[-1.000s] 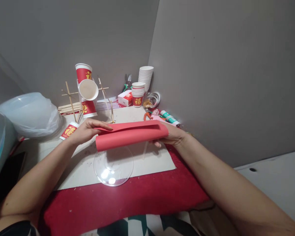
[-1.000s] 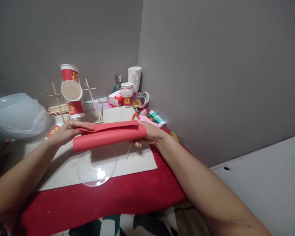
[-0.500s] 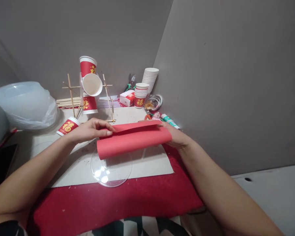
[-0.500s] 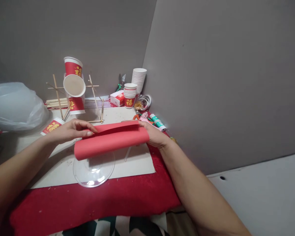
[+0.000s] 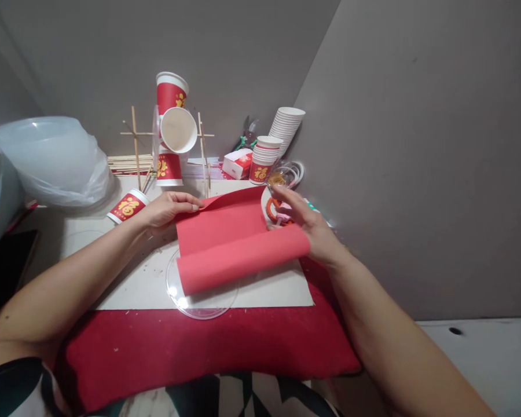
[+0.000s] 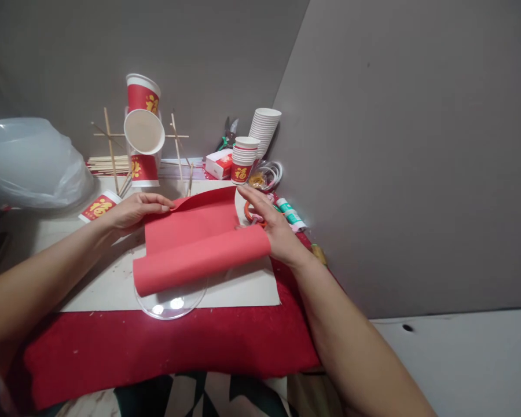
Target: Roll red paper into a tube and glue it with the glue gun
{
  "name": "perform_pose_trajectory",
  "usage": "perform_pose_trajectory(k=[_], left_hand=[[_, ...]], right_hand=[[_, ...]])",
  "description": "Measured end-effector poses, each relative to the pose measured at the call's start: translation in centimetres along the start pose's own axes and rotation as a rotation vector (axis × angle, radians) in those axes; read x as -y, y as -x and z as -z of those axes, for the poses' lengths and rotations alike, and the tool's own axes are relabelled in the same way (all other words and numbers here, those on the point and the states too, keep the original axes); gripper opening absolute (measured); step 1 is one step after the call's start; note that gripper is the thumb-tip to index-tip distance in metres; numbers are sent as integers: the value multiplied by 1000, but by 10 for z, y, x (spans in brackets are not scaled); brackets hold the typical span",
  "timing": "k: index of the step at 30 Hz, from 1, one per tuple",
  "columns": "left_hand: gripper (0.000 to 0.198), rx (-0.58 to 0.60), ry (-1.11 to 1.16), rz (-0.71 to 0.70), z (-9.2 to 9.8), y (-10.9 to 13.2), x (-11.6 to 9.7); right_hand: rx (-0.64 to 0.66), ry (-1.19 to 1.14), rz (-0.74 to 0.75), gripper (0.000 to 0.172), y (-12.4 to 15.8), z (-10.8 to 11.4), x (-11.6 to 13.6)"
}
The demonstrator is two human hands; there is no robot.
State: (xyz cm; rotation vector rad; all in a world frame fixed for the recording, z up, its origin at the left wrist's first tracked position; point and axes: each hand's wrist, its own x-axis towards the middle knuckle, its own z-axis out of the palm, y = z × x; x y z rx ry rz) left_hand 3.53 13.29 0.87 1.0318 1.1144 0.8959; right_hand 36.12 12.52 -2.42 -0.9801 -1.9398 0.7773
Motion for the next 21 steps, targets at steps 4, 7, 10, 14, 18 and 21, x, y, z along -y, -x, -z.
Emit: perform_pose_trajectory(k=[4,7,10,14,18,21], left_hand=[[27,21,-21,11,2,0,0],[29,57,-45,13,1,3,-1],[30,102,-55,3,-4,7,0],[38,139,-67,5,-9,10,1],[57,157,-141,-98,-8,11,2],[71,210,-184,-150,-5,10,4]], right_hand=[[-52,18,7,74,2,-2,7],[-99,-35,-39,81,-3,-4,2],[-111,-127,-100,90,-9,-6,-8],[-49,-319,-244,63,-11,-13,-15],[-113,-414,-320,24,-9,-18,-13],[-213,-487,-337,26,-11,-18,-11]])
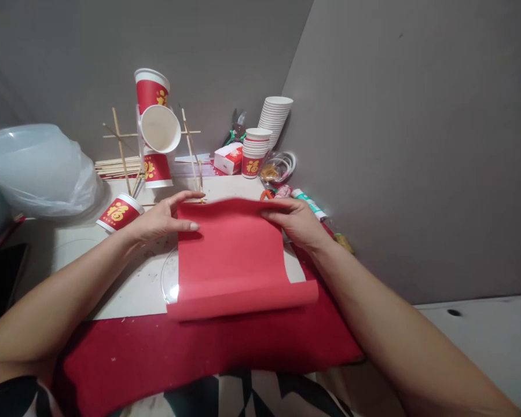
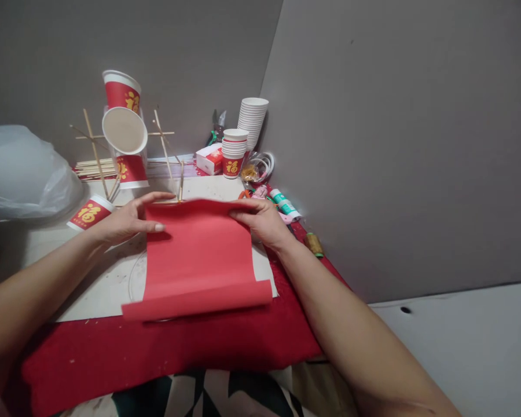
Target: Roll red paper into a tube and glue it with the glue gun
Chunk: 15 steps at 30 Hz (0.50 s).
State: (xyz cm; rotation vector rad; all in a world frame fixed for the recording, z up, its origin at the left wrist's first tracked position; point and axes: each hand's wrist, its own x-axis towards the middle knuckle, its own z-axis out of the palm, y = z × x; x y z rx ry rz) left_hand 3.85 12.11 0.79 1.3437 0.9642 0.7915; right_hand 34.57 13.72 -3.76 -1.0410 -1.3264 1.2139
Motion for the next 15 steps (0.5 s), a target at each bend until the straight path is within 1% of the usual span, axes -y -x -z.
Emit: perform_pose_trajectory(k=[2,5,7,9,11,13,15], left_hand=[[69,15,15,-15,1,-1,4],[46,-16,72,-62,0,-4,12],[34,-42,120,-70,-1,-6,14],[28,-71,165,-45,-2,-6,13],[27,-103,213,14,-5,-4,10],[24,-139,259,74,-9,-1,5],[18,-171,292,96,-12,1,1]], right_hand=[[-35,-65,-20,27,-1,0,1],[-42,-108,-74,26,-1,-1,4],[-28,-119,-98,26,1,-2,7],[-21,-120,-78,24,3,-3,9],[-2,-113,-55,18,4,-4,12],[34,-103,-53,14,5,-3,14],[75,-71,-26,12,5,-1,15]])
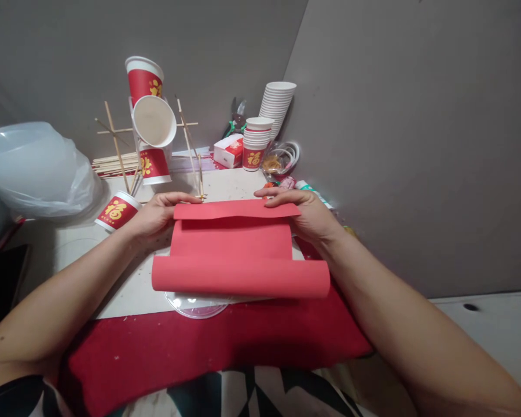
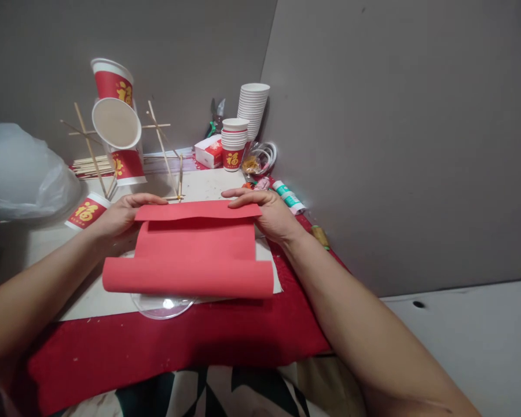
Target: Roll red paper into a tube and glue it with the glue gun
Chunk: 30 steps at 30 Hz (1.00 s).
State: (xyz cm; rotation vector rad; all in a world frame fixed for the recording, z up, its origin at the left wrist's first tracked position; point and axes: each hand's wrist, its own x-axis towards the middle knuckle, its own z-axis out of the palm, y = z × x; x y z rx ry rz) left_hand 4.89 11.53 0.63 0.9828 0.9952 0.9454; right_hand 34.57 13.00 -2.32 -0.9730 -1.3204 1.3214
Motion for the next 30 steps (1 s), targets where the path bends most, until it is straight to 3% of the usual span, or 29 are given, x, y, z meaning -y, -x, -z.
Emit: perform_pose_trajectory(k=[2,4,6,7,9,10,14,18,21,24,27,30], left_hand=[[12,-14,22,-19,-1,0,-1],[11,-31,36,-60,-1,-1,-1],[10,-64,39,-99,-1,-3,-1],[11,-82,40,-115,-1,-4,-1],[11,-111,39,-139,-1,-5,0],[12,-118,32,-146,-1,-5,0],[13,-97,-39,-143,0,-5,2],[16,-50,-69,-59,2,-4,8],[29,-32,-111,-14,2,-4,10],[31,-162,-206,-85,4,-9,6],[10,-337,-255,-157,8,-14,0],[35,-280,-251,-62,12,-16,0]], right_hand=[[29,52,48,11,0,4,3],[35,82,55,25,1,9,7],[-25,50,35,37,0,14,12],[-74,24,18,36,0,17,15],[-169,-6,-59,21,-2,22,19],[-187,-4,-126,22,-3,24,19],[-92,24,-370,48,-5,24,15],[11,-93,-496,33,-4,12,3],[17,-202,-562,17,-4,5,-3],[-27,-261,-578,16,-6,2,-6],[-44,-292,-551,9,-7,1,-7],[-21,-324,-484,13,-5,-2,-7]])
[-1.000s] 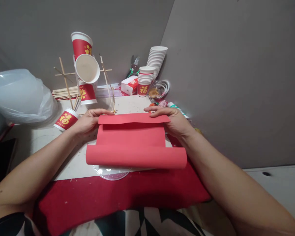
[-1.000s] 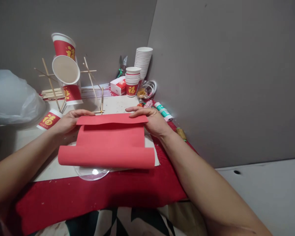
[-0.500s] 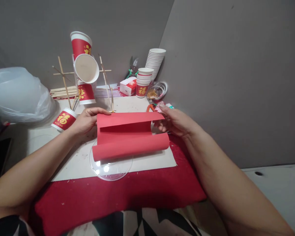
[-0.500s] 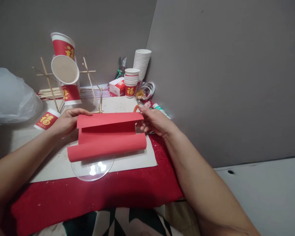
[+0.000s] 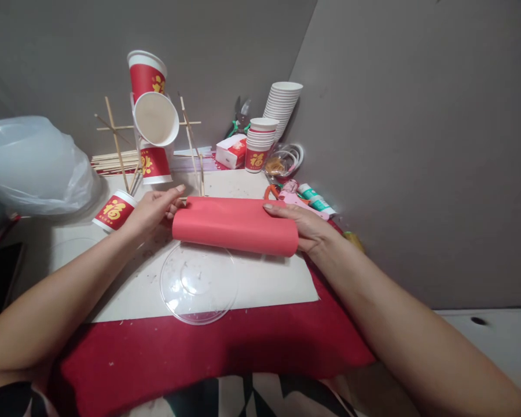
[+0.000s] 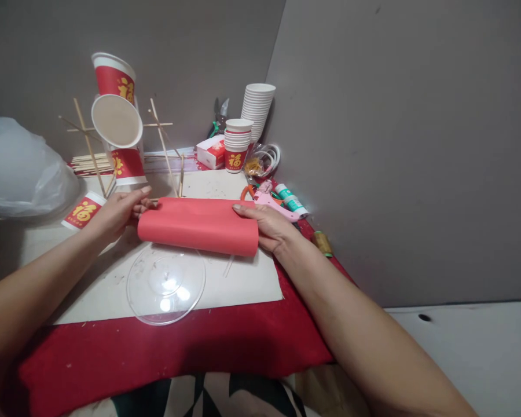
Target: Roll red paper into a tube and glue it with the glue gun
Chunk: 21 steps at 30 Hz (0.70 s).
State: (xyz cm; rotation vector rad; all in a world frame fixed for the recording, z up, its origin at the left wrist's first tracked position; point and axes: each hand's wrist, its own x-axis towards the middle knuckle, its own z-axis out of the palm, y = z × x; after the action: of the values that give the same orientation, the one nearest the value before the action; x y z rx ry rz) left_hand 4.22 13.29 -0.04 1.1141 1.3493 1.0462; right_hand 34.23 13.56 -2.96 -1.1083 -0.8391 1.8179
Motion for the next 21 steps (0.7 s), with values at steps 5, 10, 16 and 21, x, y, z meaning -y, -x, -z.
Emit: perform_pose_trajectory(k=[5,10,16,21], left_hand=[[30,120,41,85,-3,1,12],[18,167,266,181,-6,2,9],[15,288,289,182,-7,6,7],[35,462,200,164,-9,11,10]], right_hand=[[54,98,10,23,2,0,-1],[107,135,61,26,5,-4,0],[55,124,17,21,8,-4,0],[79,198,-10,30,6,-2,2]])
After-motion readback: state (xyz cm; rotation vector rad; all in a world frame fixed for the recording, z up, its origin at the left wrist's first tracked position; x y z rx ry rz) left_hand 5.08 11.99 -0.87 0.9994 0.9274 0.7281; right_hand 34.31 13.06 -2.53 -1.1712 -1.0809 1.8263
